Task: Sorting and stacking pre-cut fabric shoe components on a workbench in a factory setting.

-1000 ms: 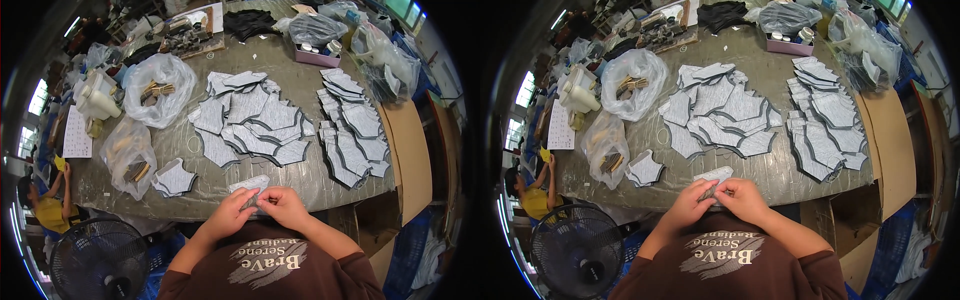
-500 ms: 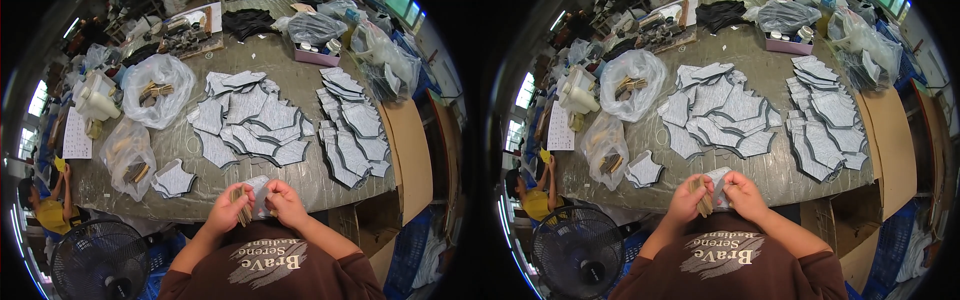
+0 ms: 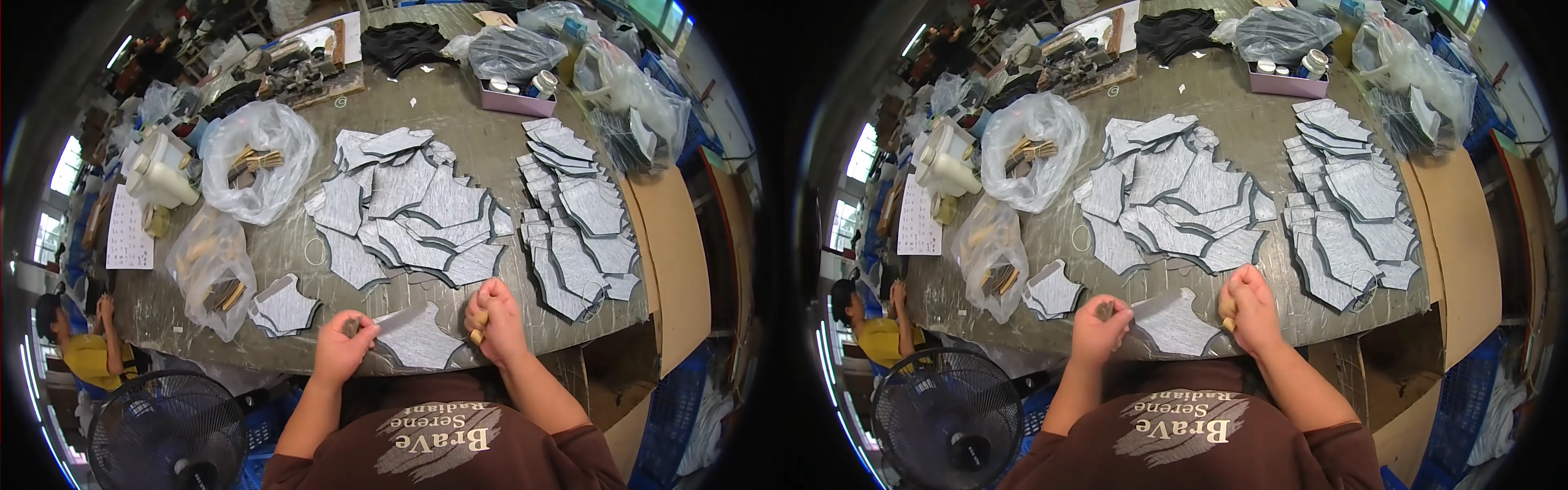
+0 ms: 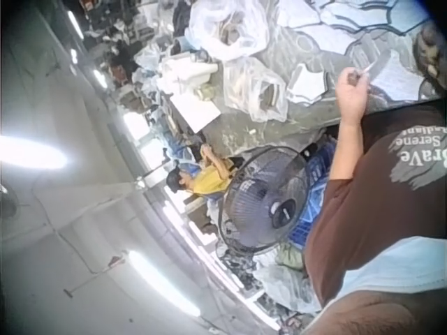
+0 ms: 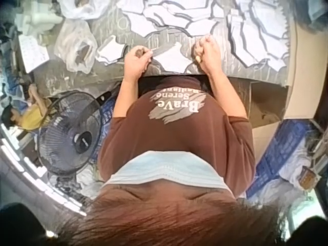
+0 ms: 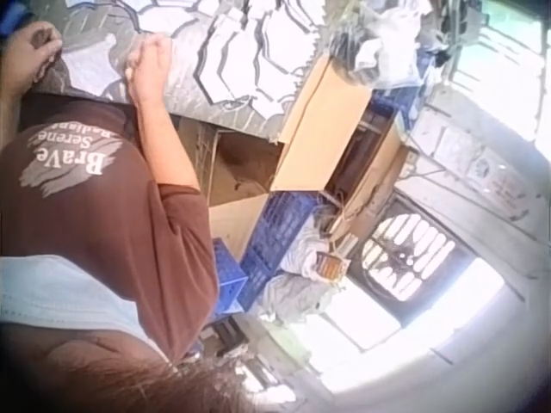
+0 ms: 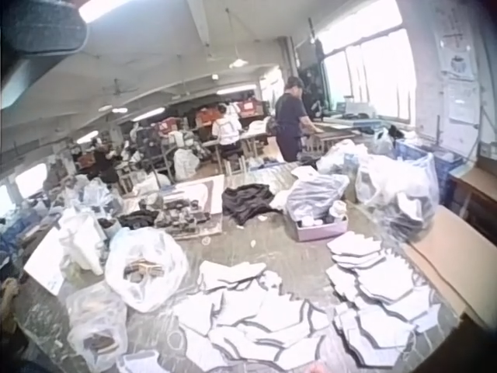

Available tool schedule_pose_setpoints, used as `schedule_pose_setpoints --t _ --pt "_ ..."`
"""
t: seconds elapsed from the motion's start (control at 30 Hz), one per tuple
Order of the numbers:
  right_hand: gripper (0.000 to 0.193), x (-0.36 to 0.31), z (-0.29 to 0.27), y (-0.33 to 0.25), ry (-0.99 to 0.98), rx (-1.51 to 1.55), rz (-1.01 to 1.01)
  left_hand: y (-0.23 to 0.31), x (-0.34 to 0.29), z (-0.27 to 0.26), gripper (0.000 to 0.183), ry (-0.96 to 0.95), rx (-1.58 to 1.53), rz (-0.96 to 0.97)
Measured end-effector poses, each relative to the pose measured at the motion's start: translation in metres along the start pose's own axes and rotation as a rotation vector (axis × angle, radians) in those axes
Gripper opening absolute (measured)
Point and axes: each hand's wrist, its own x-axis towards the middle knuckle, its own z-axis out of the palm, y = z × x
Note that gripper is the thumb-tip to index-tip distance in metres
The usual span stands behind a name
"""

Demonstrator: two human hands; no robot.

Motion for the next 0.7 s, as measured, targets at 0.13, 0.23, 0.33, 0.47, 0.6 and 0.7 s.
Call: schedule_pose_setpoints --t 0.13,0.23,0.33,0.47,0.6,0.7 --pt "0.012 -0.002 0.008 0.005 -0.019 -1.343 -0.511 -0.001 0.008 -0.001 0.007 0.043 -0.153 -0.228" --pt "0.017 -0.007 0.002 0.019 -0.288 -1.849 -0.888 -0.001 0.014 -0.001 0.008 -0.016 -0.13 -0.242" --pt "0.019 -0.008 0.0 0.023 -0.359 -2.076 -0.796 0.002 0.018 0.0 0.008 -0.072 -0.082 -0.268" --pt "0.022 -0.008 0.0 0.022 -0.37 -2.068 -0.775 -0.002 0.02 -0.001 0.008 -0.079 -0.081 -0.287" --pt "0.021 -0.01 0.004 0.02 -0.36 -2.098 -0.705 0.005 0.019 0.002 0.008 -0.068 -0.051 -0.312" --pt "0.021 -0.008 0.004 0.021 -0.358 -2.061 -0.756 0.005 0.019 0.002 0.008 -0.063 -0.031 -0.313"
